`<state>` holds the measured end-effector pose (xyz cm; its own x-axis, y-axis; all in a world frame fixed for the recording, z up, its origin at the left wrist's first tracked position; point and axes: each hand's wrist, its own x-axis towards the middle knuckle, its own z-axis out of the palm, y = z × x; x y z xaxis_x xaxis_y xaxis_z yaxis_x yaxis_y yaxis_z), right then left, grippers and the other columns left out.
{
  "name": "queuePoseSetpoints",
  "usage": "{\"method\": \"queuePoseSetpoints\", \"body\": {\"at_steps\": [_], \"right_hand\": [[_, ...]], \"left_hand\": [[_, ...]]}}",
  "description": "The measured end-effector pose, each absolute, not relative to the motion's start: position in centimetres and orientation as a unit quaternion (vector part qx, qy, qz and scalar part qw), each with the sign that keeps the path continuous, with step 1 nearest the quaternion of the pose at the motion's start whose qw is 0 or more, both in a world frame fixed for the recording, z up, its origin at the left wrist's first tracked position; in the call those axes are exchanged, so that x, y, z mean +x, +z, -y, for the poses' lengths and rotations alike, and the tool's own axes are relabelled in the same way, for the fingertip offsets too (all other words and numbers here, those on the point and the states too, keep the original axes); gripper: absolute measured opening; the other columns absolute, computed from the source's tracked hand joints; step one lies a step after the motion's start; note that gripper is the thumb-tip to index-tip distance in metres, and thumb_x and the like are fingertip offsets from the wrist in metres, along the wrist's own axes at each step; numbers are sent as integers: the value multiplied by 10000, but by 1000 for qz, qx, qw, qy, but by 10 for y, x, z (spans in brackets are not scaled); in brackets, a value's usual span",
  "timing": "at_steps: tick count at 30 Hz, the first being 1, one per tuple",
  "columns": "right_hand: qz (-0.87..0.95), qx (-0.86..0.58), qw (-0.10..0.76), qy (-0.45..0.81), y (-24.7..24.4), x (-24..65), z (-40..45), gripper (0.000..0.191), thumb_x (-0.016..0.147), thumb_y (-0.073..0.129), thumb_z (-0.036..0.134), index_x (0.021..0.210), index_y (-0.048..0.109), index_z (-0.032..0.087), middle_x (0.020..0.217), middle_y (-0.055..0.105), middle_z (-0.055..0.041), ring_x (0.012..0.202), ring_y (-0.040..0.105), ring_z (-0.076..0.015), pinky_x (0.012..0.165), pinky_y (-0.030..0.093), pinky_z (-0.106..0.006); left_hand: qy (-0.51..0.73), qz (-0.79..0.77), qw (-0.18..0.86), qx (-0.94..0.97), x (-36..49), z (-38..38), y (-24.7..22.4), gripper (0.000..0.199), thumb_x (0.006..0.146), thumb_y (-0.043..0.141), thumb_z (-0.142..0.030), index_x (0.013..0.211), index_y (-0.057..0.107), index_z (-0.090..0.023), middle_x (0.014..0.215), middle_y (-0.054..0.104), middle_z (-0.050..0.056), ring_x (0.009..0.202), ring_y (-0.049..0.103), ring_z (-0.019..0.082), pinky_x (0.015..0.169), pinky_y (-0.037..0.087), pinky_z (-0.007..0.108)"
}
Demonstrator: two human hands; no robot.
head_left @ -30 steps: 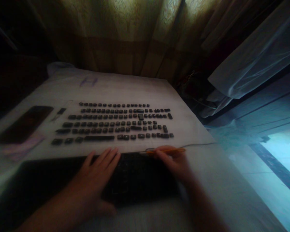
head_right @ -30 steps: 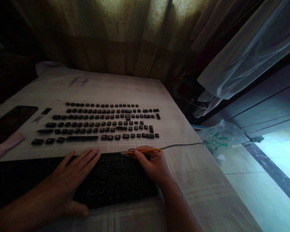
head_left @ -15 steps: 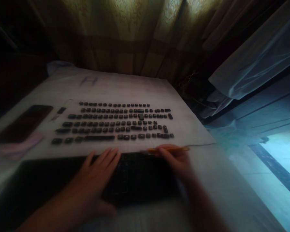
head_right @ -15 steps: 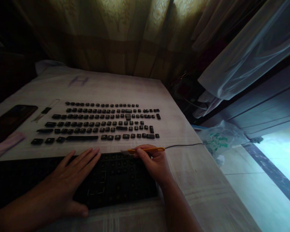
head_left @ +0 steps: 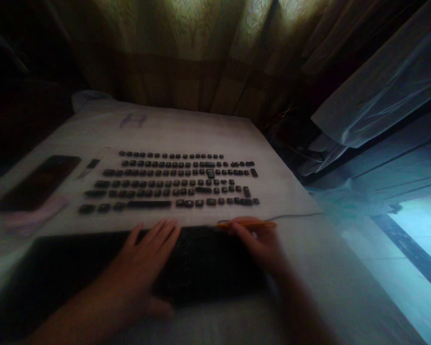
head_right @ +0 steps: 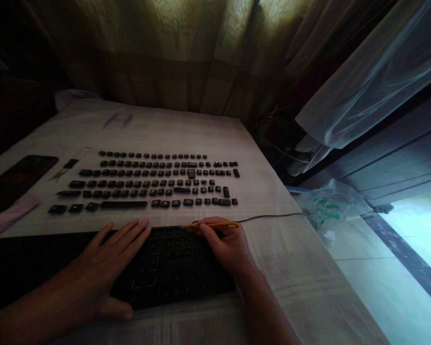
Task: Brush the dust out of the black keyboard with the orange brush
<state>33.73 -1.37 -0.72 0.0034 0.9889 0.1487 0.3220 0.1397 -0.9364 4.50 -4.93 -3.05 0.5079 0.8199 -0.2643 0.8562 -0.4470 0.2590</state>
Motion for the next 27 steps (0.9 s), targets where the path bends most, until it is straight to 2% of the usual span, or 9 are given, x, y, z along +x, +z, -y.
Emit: {"method": "queuePoseSetpoints", "body": {"at_steps": [6,9,13,17,27], "right_hand": [[552,-565,488,372,-7,339,13,166,776,743,405,761,787,245,730,794,-47,787,765,-267,819,610,-450],[545,-574,492,363,-6,342,13,204,772,747,439,733,778,241,706,786,-48,763,756,-266,791,605,-442],[580,-559,471,360,-6,344,14,167,805,715,358,699,754,234,682,771,-31,722,743,-236,751,606,-394],[614,-536,457,356,-7,341,15,110,820,693,300,769,763,234,693,772,-21,699,745,-222,726,617,-378],[610,-541,466,344,-10,338,15,135,821,702,345,775,780,245,765,801,-42,762,767,-244,780,632,-414]], "left_hand": [[-46,-493,178,851,44,50,-30,1376,484,790,-641,1601,87,-251,1666,64,139,1526,118,419,1211,2,634],[-46,-491,179,851,44,50,-30,1375,482,781,-651,1601,90,-248,1664,61,141,1524,123,424,1211,6,637],[-49,-495,177,849,45,50,-30,1344,502,756,-659,1601,105,-239,1664,73,139,1524,126,423,1210,-3,642],[-43,-492,177,851,44,50,-30,1338,514,752,-665,1601,98,-240,1667,83,131,1527,122,415,1215,11,633],[-52,-493,171,851,44,49,-31,1380,484,755,-690,1600,72,-252,1664,51,127,1530,106,413,1210,-31,631]]}}
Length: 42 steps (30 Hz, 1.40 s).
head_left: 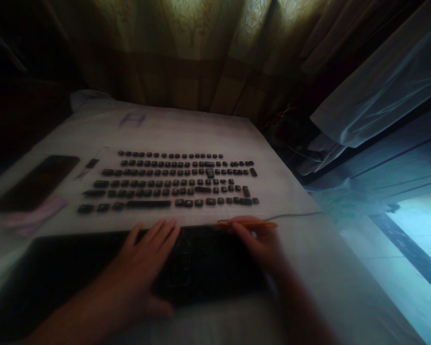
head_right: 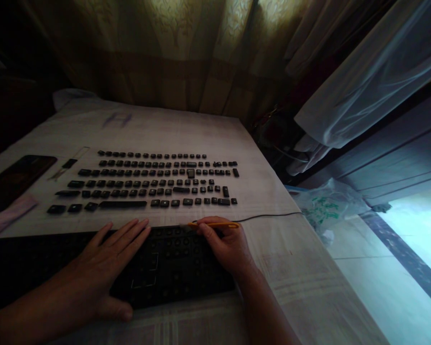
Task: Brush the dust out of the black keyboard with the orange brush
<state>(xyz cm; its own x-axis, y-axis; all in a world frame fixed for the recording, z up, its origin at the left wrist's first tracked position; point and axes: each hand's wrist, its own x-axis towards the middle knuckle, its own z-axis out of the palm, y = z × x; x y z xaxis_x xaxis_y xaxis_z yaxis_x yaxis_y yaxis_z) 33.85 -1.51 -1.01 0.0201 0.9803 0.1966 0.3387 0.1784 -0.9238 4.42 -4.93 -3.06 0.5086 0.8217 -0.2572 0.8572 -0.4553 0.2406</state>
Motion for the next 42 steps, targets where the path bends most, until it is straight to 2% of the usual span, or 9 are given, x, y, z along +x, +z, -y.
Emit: {"method": "queuePoseSetpoints", "body": {"at_steps": [5,11,17,24,28,36,42], "right_hand": [[598,-542,488,331,-9,340,15,118,818,705,335,814,787,250,770,804,-36,775,767,-240,788,632,-415],[610,-545,471,330,-5,341,14,111,820,691,272,741,763,241,687,776,-13,684,747,-215,741,618,-383],[630,-533,463,323,-8,340,15,110,817,676,279,778,770,235,750,793,-36,739,759,-232,749,621,-394],[583,-547,506,324,-6,340,16,119,838,691,342,842,761,246,717,784,-26,738,762,-240,765,621,-421],[593,-552,490,321,-3,339,17,153,838,680,357,789,761,237,703,780,-34,719,754,-238,745,619,-402],[610,-536,484,328,0,338,19,133,833,660,275,736,746,243,719,777,-22,719,745,-219,748,616,-375],[617,-541,460,339,0,336,21,117,837,656,287,788,749,236,648,757,-8,639,738,-210,677,613,-352]], "left_hand": [[-44,-490,172,853,43,50,-33,1389,480,766,-687,1599,68,-253,1667,60,125,1528,115,417,1209,-12,642],[-53,-493,168,852,43,50,-33,1414,452,780,-685,1599,70,-261,1666,48,125,1529,117,415,1209,12,643],[-63,-496,173,848,46,50,-29,1392,467,774,-667,1599,79,-251,1665,50,133,1530,114,411,1208,7,642],[-43,-488,180,853,43,50,-27,1378,496,794,-656,1600,73,-255,1664,87,142,1528,118,410,1211,57,641],[-38,-485,185,854,44,50,-26,1323,526,772,-648,1600,104,-258,1665,100,138,1526,130,413,1211,63,637],[-39,-491,199,847,55,52,-24,1346,493,792,-624,1600,114,-267,1666,130,135,1516,174,426,1208,87,643],[-40,-485,192,852,60,53,-27,1300,530,762,-630,1599,130,-247,1668,119,132,1515,179,427,1199,78,667]]}}
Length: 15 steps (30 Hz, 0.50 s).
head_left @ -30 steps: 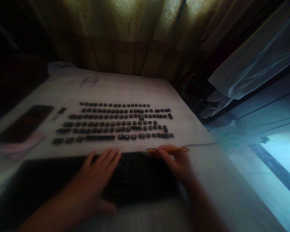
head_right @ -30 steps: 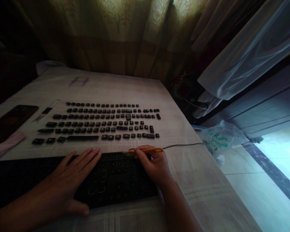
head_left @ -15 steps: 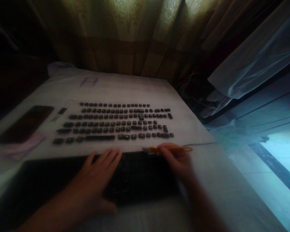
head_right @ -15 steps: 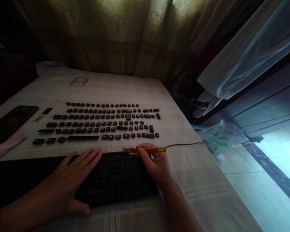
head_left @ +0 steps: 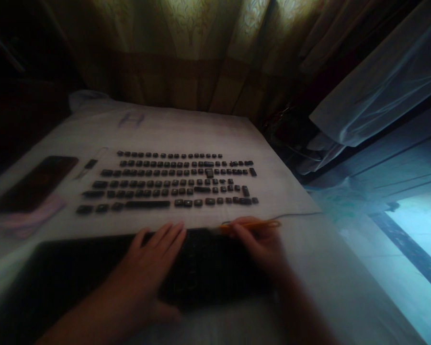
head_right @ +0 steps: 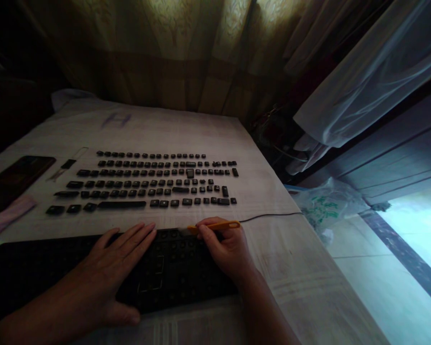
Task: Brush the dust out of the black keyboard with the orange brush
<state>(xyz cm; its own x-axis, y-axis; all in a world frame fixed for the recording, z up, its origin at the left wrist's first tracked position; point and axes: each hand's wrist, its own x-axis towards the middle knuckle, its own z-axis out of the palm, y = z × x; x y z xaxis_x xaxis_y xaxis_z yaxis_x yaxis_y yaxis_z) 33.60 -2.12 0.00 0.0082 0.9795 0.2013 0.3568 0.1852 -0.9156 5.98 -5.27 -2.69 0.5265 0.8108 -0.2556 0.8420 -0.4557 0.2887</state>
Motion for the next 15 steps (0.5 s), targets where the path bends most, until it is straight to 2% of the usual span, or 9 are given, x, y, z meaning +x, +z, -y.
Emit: {"method": "queuePoseSetpoints", "body": {"at_steps": [8,15], "right_hand": [[660,-531,437,303,-1,338,20,120,845,637,269,797,745,249,768,796,-26,716,760,-225,700,622,-353],[647,-514,450,339,-3,334,19,110,855,642,255,816,743,238,734,780,-16,713,756,-215,721,622,-346]], "left_hand": [[-35,-480,197,854,58,54,-26,1318,520,773,-644,1600,119,-265,1668,126,126,1515,182,426,1203,85,660],[-27,-480,197,854,58,53,-30,1300,531,751,-667,1599,141,-248,1667,132,137,1514,175,433,1204,77,659]]}}
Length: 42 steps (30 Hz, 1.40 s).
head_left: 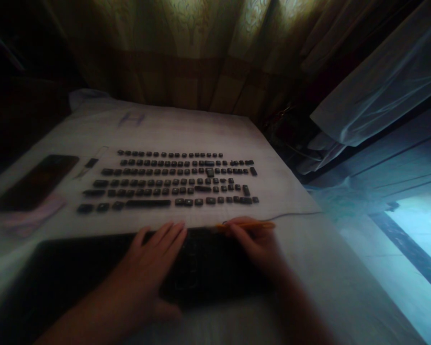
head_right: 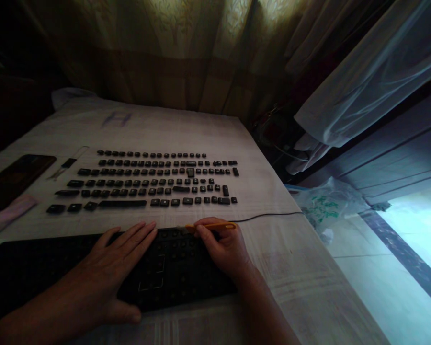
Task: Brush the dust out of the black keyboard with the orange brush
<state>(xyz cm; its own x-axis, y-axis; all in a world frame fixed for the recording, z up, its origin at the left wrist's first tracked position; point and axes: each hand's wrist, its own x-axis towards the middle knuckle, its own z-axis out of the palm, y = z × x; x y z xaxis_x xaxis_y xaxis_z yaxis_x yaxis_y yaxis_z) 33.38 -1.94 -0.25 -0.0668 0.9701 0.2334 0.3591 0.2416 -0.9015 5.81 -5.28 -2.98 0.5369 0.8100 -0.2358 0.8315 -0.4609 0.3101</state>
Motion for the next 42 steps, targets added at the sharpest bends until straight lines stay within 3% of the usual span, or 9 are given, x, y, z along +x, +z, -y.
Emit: {"method": "queuePoseSetpoints", "body": {"at_steps": [6,13,17,29,42], "right_hand": [[614,-534,471,341,-4,337,19,106,864,667,306,859,756,248,739,787,-16,769,763,-231,804,620,-401],[632,-532,455,332,-4,340,19,157,859,656,311,749,744,242,733,781,-29,720,750,-226,728,620,-367],[651,-523,433,339,-6,338,20,129,868,650,293,810,754,243,735,777,-19,716,748,-218,721,619,-353],[611,-513,487,355,-4,336,20,104,853,666,254,868,767,270,747,793,-4,760,767,-220,787,628,-388],[656,-516,438,333,-8,341,18,116,860,649,275,804,742,234,773,786,-25,738,754,-215,728,621,-348]], "left_hand": [[-34,-483,196,853,59,54,-25,1332,512,776,-652,1600,117,-255,1666,126,135,1513,178,435,1197,92,672],[-40,-483,196,852,59,53,-28,1344,502,778,-656,1599,112,-257,1667,105,126,1517,166,430,1199,72,674],[-43,-484,195,852,59,52,-29,1322,510,760,-649,1599,122,-257,1669,88,115,1514,161,441,1198,81,679],[-25,-479,194,856,55,53,-33,1361,467,809,-643,1596,146,-271,1663,118,137,1510,181,439,1206,85,653],[-37,-475,197,857,57,53,-30,1383,483,794,-638,1600,73,-261,1665,104,137,1516,170,432,1189,79,688]]}}
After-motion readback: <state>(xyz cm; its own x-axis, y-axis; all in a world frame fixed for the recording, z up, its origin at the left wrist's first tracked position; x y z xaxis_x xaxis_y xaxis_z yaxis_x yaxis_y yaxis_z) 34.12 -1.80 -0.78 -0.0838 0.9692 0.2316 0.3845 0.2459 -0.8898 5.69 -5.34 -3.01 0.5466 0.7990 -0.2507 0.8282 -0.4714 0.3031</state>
